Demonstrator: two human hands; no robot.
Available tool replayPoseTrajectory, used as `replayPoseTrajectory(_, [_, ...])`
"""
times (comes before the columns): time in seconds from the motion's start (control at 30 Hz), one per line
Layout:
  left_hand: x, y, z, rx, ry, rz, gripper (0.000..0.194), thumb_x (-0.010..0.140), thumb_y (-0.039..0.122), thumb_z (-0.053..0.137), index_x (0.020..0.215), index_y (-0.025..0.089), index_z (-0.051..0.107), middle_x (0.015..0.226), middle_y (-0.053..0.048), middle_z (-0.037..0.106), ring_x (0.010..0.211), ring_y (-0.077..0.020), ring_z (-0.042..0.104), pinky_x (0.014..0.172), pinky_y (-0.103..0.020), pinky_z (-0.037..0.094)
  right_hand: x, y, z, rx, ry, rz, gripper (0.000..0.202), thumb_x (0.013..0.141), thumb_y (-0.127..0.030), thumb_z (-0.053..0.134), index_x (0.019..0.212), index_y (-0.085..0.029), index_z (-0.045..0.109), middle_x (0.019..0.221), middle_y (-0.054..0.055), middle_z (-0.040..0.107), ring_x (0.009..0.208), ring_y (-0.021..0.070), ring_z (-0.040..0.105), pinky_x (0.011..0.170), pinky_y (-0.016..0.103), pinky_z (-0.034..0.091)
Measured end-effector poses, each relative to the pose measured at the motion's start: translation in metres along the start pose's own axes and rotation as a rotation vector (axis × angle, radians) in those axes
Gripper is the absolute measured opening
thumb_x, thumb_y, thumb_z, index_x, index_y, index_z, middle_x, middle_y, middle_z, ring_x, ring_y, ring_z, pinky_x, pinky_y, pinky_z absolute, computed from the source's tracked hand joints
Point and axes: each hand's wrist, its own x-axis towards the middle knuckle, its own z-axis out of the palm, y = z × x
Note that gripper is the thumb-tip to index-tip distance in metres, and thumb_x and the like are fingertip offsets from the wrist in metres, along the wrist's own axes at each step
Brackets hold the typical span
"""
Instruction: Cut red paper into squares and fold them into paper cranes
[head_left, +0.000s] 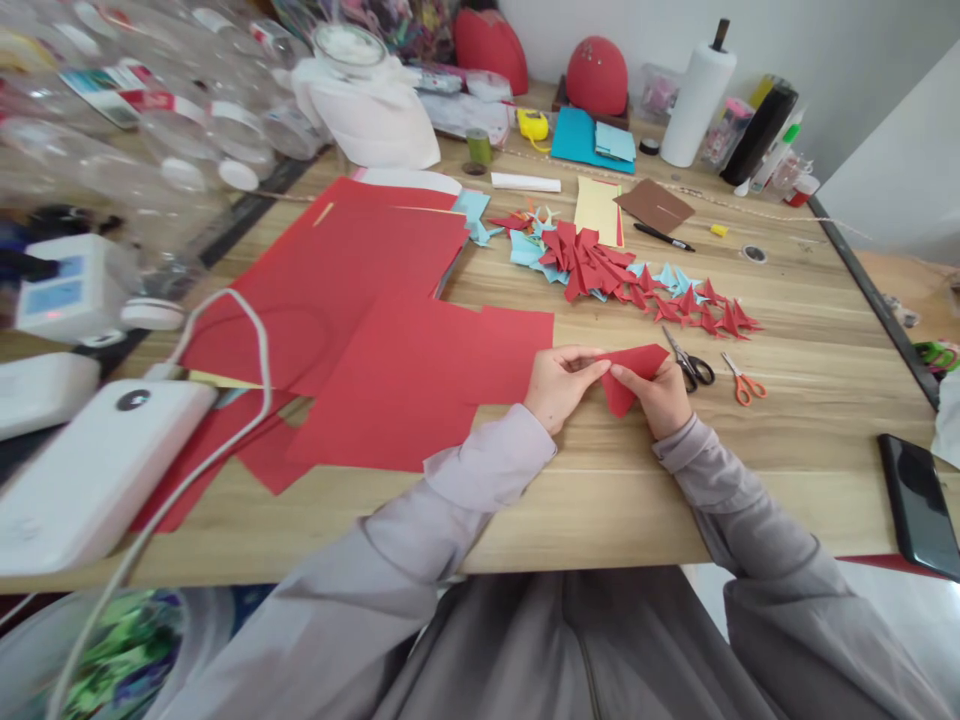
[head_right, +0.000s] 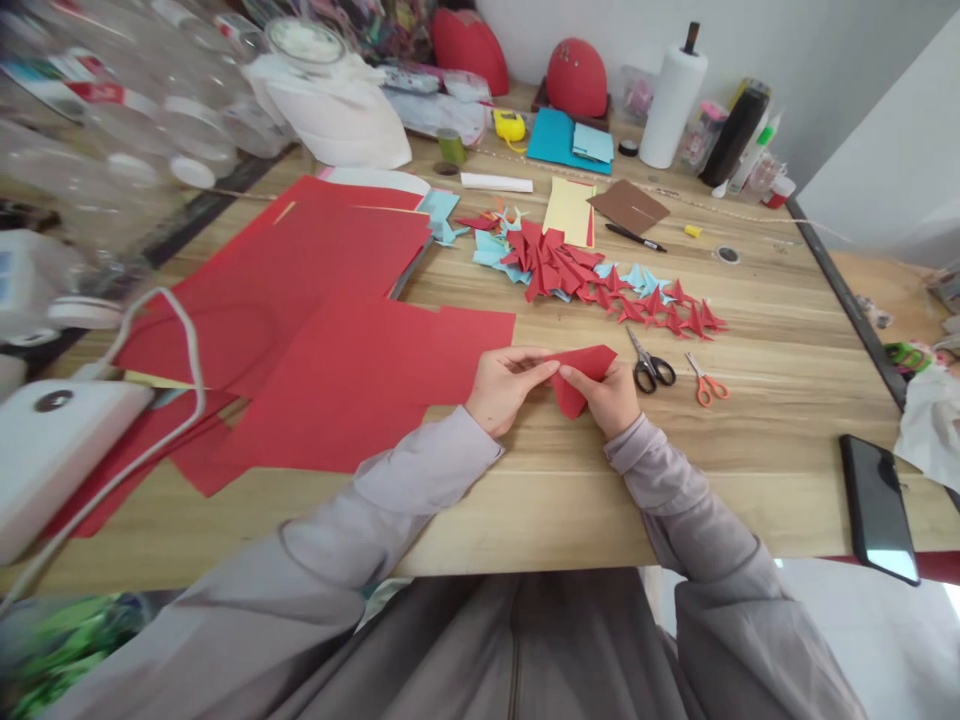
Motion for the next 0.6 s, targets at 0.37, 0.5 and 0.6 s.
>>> replayPoseTrajectory(0.37, [0.007,-0.005,-0.007,0.041,-0.053,0.031,0.026,0.056,0.027,0.080,0.078,0.016,0.075,0.058,0.002,0.063,0.056,-0.0098,0.055,0.058,-0.024,0.045,0.002,0.007,0.000,0.002,-0.021,0.017,0.034,0.063,-0.049,0.079,0.076,-0.018,0.074,0.079,0.004,0.076,0.070,0.0183,0.068,0.070,0.032,0.057])
replayPoseTrajectory(0.5, [0.009,-0.007,-0.008,0.015,-0.045,0.027,0.025,0.061,0.030,0.077,0.082,0.017,0.076,0.063,-0.001,0.068,0.057,-0.0116,0.058,0.060,-0.026,0.049,0.002,0.011,0.001,0.063,0.002,0.030,0.030,0.061,-0.045,0.081,0.074,-0.019,0.074,0.075,0.004,0.076,0.067,0.0187,0.068,0.066,0.032,0.056])
replayPoseTrajectory(0.6, [0.010,-0.009,-0.008,0.015,-0.048,0.041,0.030,0.062,0.033,0.077,0.088,0.017,0.076,0.065,-0.001,0.069,0.056,-0.0125,0.059,0.061,-0.028,0.051,0.002,0.014,0.000,0.097,0.012,0.047,0.029,0.060,-0.044,0.082,0.074,-0.019,0.074,0.074,0.004,0.075,0.066,0.0188,0.067,0.067,0.033,0.056])
